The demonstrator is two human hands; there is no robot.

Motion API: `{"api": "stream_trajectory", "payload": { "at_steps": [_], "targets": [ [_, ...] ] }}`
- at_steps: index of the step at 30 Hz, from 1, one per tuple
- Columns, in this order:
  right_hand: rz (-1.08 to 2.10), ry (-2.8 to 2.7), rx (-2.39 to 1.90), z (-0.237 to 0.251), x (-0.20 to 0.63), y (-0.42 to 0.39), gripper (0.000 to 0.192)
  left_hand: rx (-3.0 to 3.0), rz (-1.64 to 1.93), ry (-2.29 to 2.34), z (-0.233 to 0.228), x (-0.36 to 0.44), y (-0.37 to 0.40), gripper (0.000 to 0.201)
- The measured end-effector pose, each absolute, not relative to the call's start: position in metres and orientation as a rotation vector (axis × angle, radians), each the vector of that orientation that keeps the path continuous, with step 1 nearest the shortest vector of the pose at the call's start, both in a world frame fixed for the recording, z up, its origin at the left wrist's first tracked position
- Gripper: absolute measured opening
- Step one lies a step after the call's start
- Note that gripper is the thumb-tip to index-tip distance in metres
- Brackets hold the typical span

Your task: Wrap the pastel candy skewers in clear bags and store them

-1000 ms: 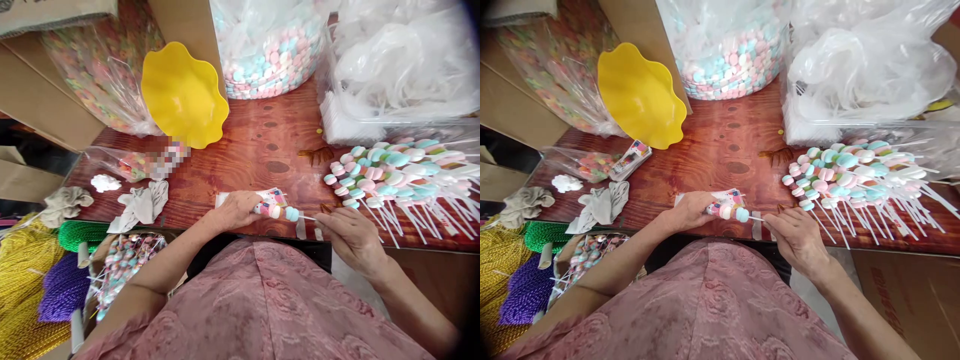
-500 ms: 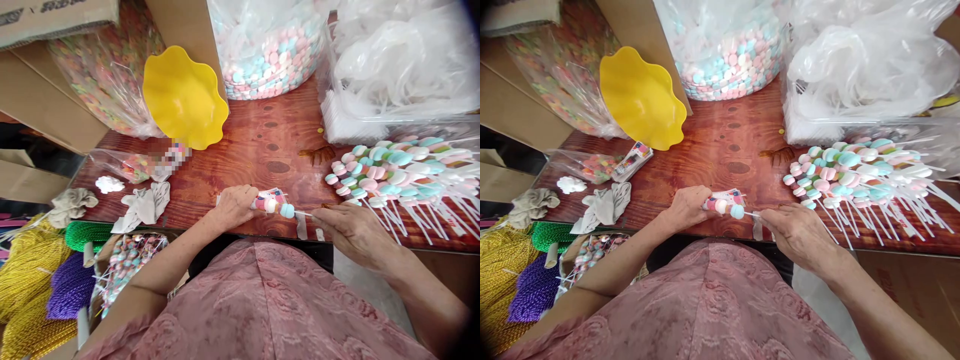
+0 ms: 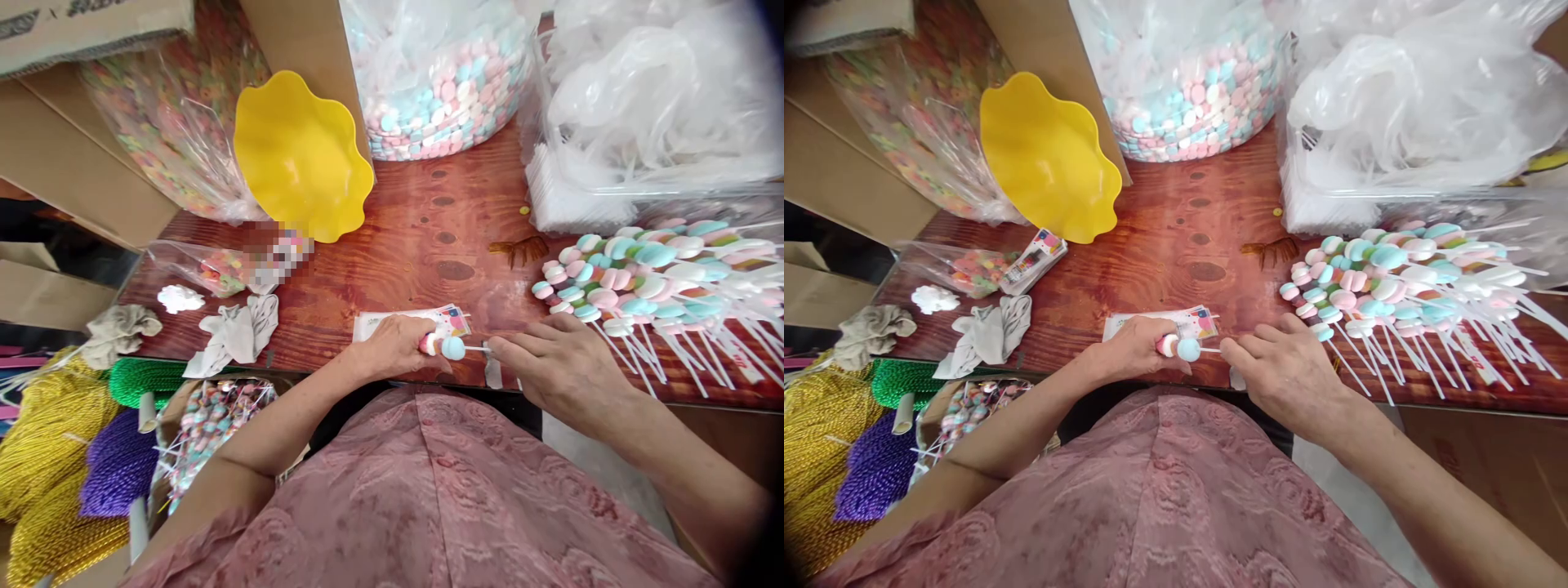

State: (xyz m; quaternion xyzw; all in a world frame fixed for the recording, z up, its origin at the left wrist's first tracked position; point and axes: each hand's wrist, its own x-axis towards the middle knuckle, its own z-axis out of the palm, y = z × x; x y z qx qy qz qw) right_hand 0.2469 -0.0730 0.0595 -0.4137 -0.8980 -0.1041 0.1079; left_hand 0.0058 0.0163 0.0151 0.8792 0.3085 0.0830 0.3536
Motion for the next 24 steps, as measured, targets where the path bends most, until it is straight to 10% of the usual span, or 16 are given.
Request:
{"api": "stream_trajectory", "payload": {
  "at_steps": [14,20,24],
  "targets": [
    [-0.117,-2.915,-1.138,0.069,0.216,-0.040,0.022,1.974,0.171,0.741,0.032,0.015,0.009,0.047],
    [-0.045,-2.858,-1.223,0.066,0.228,-0.036,0.021,2.099,0.255,0.843,0.032,-0.006,0.013,0.077],
    [-0.145,-2.779,-1.197,0.065,0.229,-0.037,0.024,2.068,0.224,0.884,0.026,-0.014,0.011,0.045]
  ]
}}
